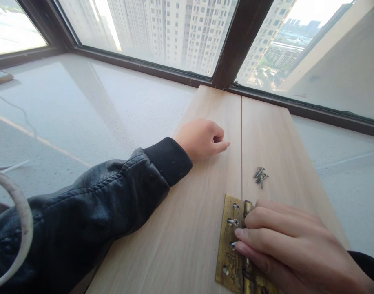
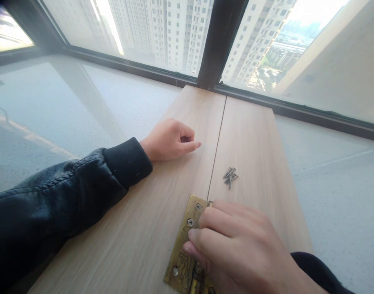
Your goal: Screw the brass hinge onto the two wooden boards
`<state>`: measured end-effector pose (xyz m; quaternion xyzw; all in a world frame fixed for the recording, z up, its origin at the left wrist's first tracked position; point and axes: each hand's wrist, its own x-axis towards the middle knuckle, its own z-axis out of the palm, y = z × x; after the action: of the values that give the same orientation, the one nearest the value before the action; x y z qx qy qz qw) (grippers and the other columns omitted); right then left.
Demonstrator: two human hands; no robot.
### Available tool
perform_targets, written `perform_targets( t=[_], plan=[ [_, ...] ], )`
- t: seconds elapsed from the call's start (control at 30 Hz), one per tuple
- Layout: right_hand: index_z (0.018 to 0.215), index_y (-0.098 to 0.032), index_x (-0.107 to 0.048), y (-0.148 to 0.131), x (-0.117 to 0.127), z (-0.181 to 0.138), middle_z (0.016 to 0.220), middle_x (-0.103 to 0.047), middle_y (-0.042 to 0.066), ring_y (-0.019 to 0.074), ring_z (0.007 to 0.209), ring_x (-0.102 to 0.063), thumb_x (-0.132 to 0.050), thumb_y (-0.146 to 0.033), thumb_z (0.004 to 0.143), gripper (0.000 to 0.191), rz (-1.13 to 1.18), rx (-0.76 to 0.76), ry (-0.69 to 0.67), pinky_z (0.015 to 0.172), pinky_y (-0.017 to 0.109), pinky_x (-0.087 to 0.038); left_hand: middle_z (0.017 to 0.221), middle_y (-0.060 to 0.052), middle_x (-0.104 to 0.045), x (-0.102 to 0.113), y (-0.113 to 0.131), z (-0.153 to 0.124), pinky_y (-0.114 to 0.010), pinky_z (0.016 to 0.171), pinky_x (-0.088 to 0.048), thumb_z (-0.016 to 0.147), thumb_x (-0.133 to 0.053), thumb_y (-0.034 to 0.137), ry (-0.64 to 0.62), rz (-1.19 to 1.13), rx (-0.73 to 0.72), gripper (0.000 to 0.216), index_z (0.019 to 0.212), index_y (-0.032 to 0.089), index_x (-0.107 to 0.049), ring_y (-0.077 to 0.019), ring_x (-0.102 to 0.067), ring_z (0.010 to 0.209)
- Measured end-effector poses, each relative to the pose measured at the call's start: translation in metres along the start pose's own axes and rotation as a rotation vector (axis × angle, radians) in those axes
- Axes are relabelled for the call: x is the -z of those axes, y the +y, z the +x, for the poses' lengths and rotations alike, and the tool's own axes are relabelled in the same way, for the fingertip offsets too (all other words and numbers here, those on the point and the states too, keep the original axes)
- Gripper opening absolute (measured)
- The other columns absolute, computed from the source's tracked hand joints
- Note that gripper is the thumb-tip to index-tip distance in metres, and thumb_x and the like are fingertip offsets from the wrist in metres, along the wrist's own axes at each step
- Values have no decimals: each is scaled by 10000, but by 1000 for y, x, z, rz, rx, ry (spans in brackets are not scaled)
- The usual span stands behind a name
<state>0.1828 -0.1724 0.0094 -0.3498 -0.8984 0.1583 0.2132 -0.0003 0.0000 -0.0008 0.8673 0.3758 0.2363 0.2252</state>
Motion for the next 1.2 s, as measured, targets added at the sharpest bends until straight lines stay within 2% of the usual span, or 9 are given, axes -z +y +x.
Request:
perform_targets(
  t=[0.17,0.47,0.73,0.9,1.03,1.2],
  plan=[
    [948,-160,-661,2,1,-2,754,-559,1,127,667,-476,-546,-83,1033,162,11,0,2,571,294,-341,542,39,-427,0,0,-1,-333,599,-254,859,-630,333,4,3,-8,386,548,189,-455,-107,-334,563],
    [989,-186,-702,0,3,1,809,-682,31,152,693,-641,-539,-128,1038,180,25,51,71,605,287,-482,544,30,-450,0,-1,0,-326,599,-258,860,-626,350,3,1,-2,381,552,186,-471,-109,-347,565],
    [1024,-223,-656,0,-2,-3,833,-715,25,175,750,-702,-515,-158,1061,160,73,101,73,607,315,-505,548,34,-439,0,1,0,-336,608,-267,866,-623,345,-9,10,2,376,556,189,-476,-111,-352,569],
    [1130,-231,-638,0,-1,-3,893,-725,34,180,781,-708,-469,-173,1087,184,44,84,42,616,309,-503,550,32,-443,0,1,0,-335,614,-264,867,-626,333,-10,5,10,389,552,186,-452,-108,-348,573],
    [1065,-223,-620,-2,0,0,873,-723,36,163,755,-687,-379,-237,1139,252,64,99,34,586,300,-471,550,33,-424,0,1,0,-333,602,-254,864,-626,333,-2,-5,1,398,550,188,-429,-106,-330,567],
    [958,-201,-628,-3,-1,2,782,-662,-4,132,665,-605,-438,-208,1126,254,65,70,19,592,290,-458,548,34,-427,0,0,0,-334,605,-256,859,-621,337,0,-15,-5,383,552,191,-444,-109,-331,570]
  ],
)
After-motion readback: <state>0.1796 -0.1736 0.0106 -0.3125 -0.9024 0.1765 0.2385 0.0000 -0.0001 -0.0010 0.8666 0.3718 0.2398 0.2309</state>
